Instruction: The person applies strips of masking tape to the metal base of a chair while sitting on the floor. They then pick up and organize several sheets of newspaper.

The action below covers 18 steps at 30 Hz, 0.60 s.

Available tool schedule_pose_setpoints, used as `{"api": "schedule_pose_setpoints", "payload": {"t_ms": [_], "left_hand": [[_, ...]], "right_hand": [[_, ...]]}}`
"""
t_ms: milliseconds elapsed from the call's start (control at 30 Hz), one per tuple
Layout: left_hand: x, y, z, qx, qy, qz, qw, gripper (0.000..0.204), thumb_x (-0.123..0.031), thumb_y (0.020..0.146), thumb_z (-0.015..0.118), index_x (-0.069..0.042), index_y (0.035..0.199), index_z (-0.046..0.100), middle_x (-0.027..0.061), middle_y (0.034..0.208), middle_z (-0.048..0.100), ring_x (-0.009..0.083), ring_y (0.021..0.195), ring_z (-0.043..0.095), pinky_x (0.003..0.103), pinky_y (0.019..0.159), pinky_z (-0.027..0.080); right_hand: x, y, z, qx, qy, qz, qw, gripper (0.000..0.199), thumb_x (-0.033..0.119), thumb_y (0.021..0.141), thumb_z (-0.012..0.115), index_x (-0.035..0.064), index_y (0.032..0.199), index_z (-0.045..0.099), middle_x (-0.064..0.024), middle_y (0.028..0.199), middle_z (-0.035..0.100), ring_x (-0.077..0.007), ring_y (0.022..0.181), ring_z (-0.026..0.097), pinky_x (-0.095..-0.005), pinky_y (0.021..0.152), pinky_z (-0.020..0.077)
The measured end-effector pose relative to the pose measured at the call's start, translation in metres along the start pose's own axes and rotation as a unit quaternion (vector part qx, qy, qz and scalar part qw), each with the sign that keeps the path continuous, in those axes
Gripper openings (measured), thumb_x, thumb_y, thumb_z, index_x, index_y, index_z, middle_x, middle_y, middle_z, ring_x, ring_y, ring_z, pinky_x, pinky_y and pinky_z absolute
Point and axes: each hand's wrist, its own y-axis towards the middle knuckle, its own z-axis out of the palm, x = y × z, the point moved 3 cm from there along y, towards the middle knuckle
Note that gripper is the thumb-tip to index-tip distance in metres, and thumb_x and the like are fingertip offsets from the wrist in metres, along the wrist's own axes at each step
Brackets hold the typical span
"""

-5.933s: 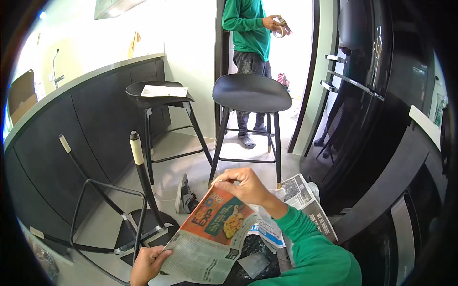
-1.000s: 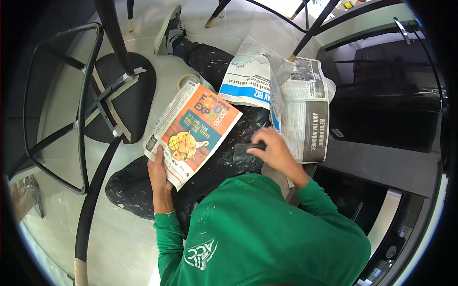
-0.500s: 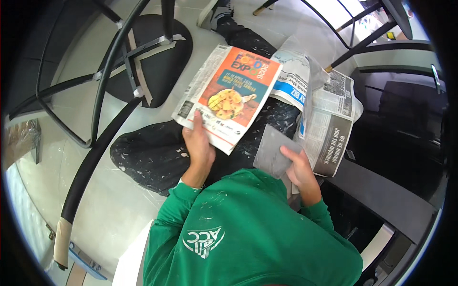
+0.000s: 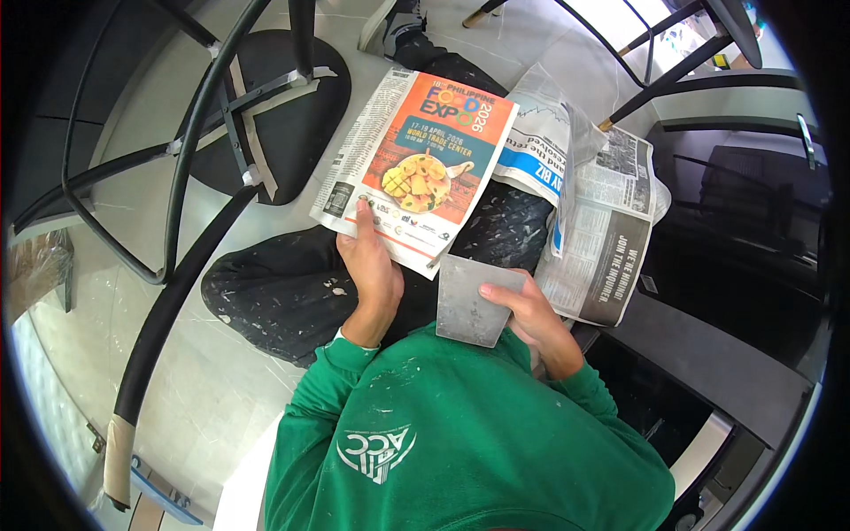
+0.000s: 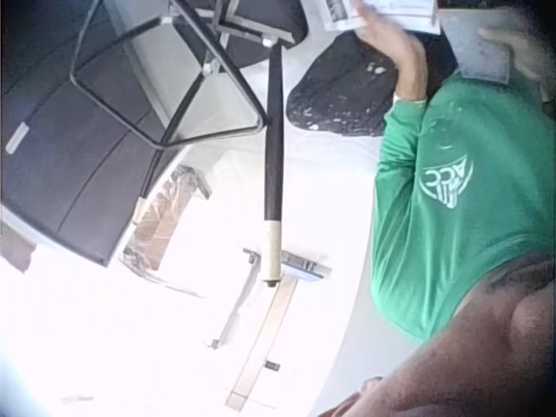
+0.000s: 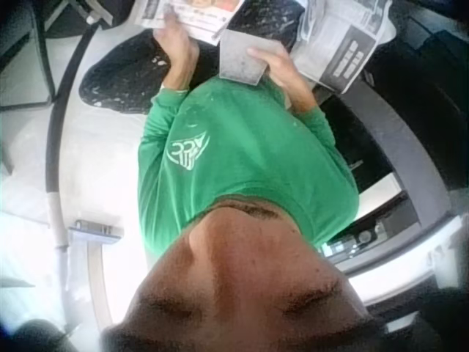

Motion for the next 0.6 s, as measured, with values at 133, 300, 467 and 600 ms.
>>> {"api": "schedule_pose_setpoints", "payload": {"t_ms": [133, 300, 467, 600], "left_hand": [[0.000, 0.000, -0.001, 0.003, 0.012, 0.011, 1.000, 0.036, -0.019, 0.107, 0.056, 0.005, 0.133, 0.053, 0.0119, 0.128, 0.064, 0.0168, 0.113, 0.064, 0.033, 0.096, 0.054], [-0.005, 0.001, -0.003, 0.041, 0.013, 0.038, 0.998, 0.034, -0.019, 0.107, 0.055, 0.005, 0.131, 0.055, 0.0115, 0.127, 0.064, 0.0158, 0.111, 0.065, 0.032, 0.095, 0.053], [-0.009, 0.007, -0.004, 0.060, 0.013, 0.020, 0.998, 0.031, -0.018, 0.107, 0.054, 0.005, 0.128, 0.057, 0.0110, 0.121, 0.067, 0.0151, 0.108, 0.065, 0.031, 0.093, 0.053], [-0.011, 0.022, -0.010, 0.080, 0.024, -0.055, 0.995, 0.030, -0.018, 0.108, 0.054, 0.005, 0.127, 0.057, 0.0110, 0.121, 0.067, 0.0148, 0.106, 0.066, 0.032, 0.092, 0.054]], "right_hand": [[0.000, 0.009, 0.000, -0.023, 0.000, -0.014, 1.000, 0.030, 0.012, 0.094, 0.070, -0.0049, 0.119, 0.067, -0.0108, 0.110, 0.073, -0.0171, 0.101, 0.069, -0.0331, 0.087, 0.0551], [0.000, 0.014, 0.003, -0.043, -0.019, -0.026, 0.999, 0.031, 0.012, 0.094, 0.071, -0.0047, 0.120, 0.067, -0.0110, 0.110, 0.073, -0.0174, 0.100, 0.069, -0.0334, 0.086, 0.0561], [0.013, 0.027, -0.005, -0.130, -0.043, -0.123, 0.983, 0.032, 0.020, 0.093, 0.074, -0.0013, 0.116, 0.067, -0.0066, 0.103, 0.073, -0.0144, 0.088, 0.070, -0.0311, 0.073, 0.0559], [0.041, 0.039, -0.015, -0.192, -0.075, -0.117, 0.971, 0.033, 0.026, 0.095, 0.074, 0.0040, 0.118, 0.066, -0.0002, 0.095, 0.071, -0.0087, 0.074, 0.064, -0.0262, 0.058, 0.0460]]}}
